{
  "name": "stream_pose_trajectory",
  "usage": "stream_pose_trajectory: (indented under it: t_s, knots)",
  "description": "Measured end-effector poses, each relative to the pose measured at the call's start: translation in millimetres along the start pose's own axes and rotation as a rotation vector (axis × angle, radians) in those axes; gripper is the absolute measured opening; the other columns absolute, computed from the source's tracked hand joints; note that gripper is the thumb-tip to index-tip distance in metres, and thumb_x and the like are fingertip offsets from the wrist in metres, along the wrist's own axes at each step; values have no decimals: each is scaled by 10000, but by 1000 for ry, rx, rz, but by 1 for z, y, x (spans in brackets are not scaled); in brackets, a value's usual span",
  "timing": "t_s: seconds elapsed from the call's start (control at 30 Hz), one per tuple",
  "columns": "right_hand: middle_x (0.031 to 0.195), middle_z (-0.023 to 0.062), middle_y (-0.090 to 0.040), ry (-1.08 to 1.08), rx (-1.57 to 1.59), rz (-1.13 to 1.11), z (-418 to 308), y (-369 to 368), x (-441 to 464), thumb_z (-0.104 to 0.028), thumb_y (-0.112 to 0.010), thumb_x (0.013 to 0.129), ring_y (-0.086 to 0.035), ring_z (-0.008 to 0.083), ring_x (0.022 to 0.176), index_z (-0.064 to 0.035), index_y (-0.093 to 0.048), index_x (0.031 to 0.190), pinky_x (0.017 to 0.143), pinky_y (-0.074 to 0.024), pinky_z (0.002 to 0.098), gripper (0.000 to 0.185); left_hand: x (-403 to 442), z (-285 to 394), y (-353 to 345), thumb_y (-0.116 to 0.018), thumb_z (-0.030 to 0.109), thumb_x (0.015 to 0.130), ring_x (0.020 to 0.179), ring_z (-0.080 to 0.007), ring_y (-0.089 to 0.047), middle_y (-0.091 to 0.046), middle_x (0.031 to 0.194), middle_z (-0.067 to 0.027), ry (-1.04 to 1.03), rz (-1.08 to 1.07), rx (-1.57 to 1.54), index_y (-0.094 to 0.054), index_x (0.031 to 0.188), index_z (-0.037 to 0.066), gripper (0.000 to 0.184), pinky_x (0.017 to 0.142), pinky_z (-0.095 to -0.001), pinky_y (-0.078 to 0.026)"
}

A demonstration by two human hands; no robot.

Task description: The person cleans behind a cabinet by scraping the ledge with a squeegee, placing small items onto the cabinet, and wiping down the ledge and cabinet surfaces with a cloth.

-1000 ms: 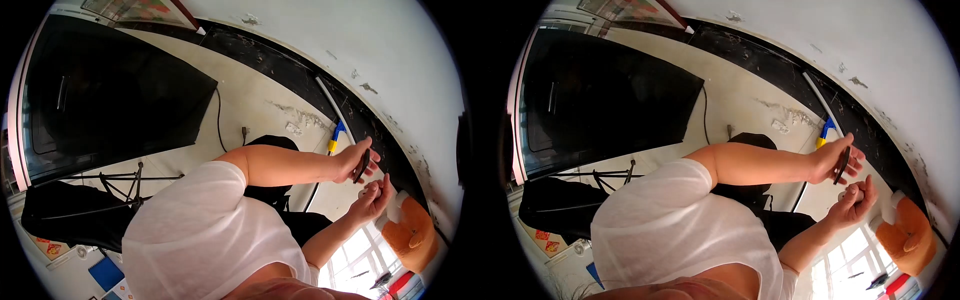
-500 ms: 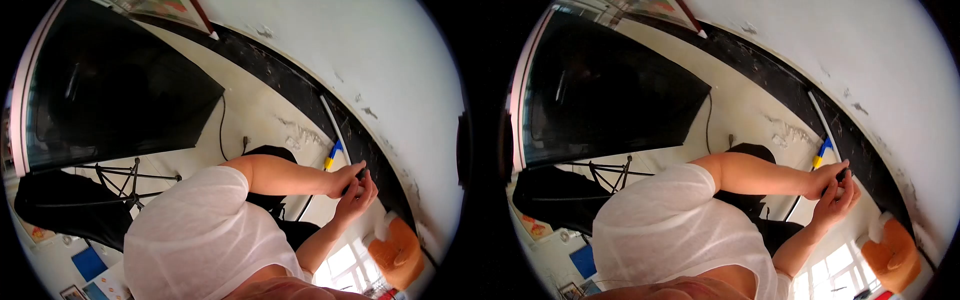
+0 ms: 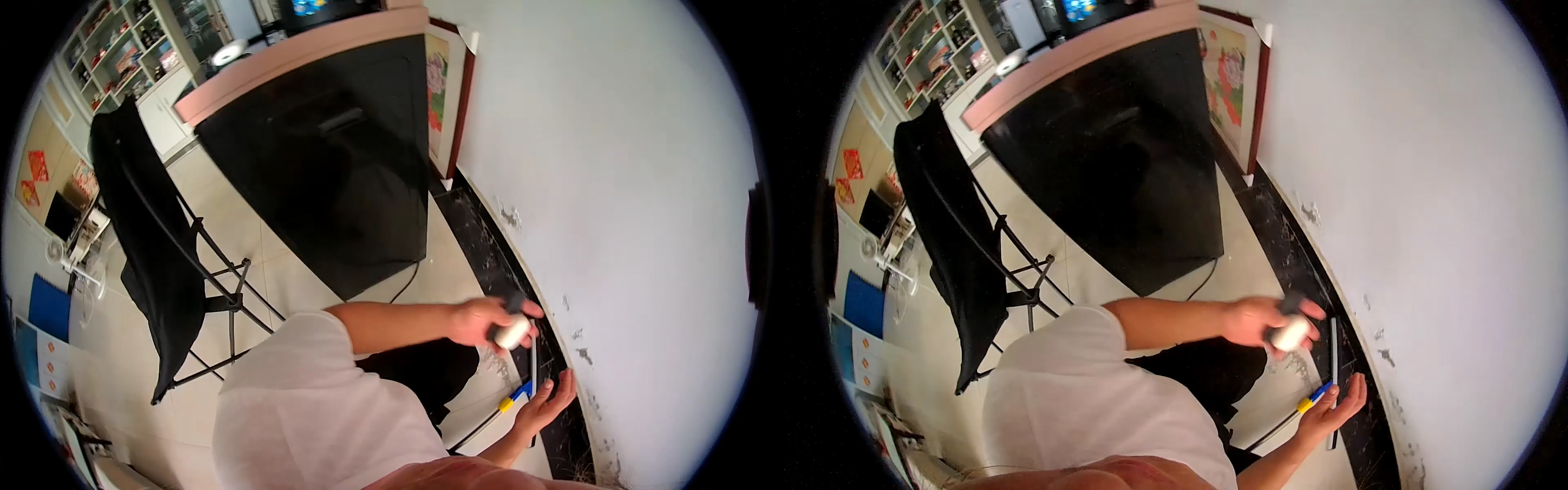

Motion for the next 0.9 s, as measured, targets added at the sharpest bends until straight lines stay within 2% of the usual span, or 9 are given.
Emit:
stream_pose_trajectory:
  t_s: [0.1,0.13,0.2,0.27,0.47,0.6,0.67,0.8,0.9]
  knots:
    - [1178,185,-386,41,107,-52,-5,-21,-2,-158,-435,884,-436,296,1058,21,-426,1147,874,-401,368,318,-82,109,-18,-552,-8,657,962,-170,-507,-524,995,-65,-383,250,657,-420,1133,68,500,781,-312,-427]
    - [1179,183,-384,24,176,-69,-6,-28,-3,-152,-436,883,-437,290,1054,15,-430,1148,868,-405,363,314,-118,149,-45,-571,-89,633,942,-166,-499,-529,1007,-84,-713,232,999,-435,1091,110,517,718,-309,-449]
    - [1181,177,-382,7,237,-112,-8,-38,-4,-147,-436,882,-439,281,1049,11,-432,1149,865,-405,358,310,-181,198,-90,-570,-56,691,927,-180,-503,-509,1043,-119,-930,480,1271,-424,1084,88,443,763,-304,-454]
    - [1189,156,-376,0,266,-161,-12,-49,-7,-129,-433,879,-465,248,1000,4,-434,1155,845,-411,340,306,-242,233,-130,-561,-24,701,970,-164,-479,-509,1034,-77,-1211,764,1534,-459,1062,48,382,878,-304,-364]
    - [1148,146,-412,-24,333,-232,-18,-62,-13,-149,-460,870,-506,220,904,-3,-444,1148,793,-425,320,314,-345,308,-201,-616,60,729,978,-190,-527,-522,1102,-92,-1568,1280,2113,-443,1122,50,430,849,-285,-395]
    - [1138,145,-422,14,352,-219,-16,-63,-16,-165,-468,870,-517,210,876,0,-457,1132,772,-435,309,309,-384,354,-187,-623,111,733,963,-220,-540,-545,1078,-120,-1506,1538,2130,-432,1142,31,459,819,-297,-409]
    - [1133,144,-428,-24,363,-228,-13,-64,-18,-172,-474,869,-522,203,867,4,-469,1112,761,-441,299,300,-402,388,-153,-639,127,714,936,-248,-551,-570,1023,-143,-949,1952,2008,-448,1132,9,474,792,-315,-416]
    - [1133,143,-427,-38,367,-237,-6,-65,-24,-162,-473,869,-528,198,860,8,-480,1096,757,-445,293,284,-425,418,-124,-637,104,698,901,-242,-554,-591,952,-136,-876,1869,1824,-484,1097,-6,441,781,-311,-415]
    - [1131,140,-428,-58,372,-254,-4,-69,-27,-151,-474,867,-531,197,855,12,-491,1079,756,-448,288,268,-412,421,-122,-617,84,707,855,-181,-521,-581,966,-94,-650,1742,1821,-488,1112,-18,437,774,-271,-385]
Point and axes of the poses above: each hand's wrist, its own x-axis towards the middle knuckle, its own y-axis out of the back of the hand, z = x × y, the point moved 10 cm from there along x, towards the middle knuckle
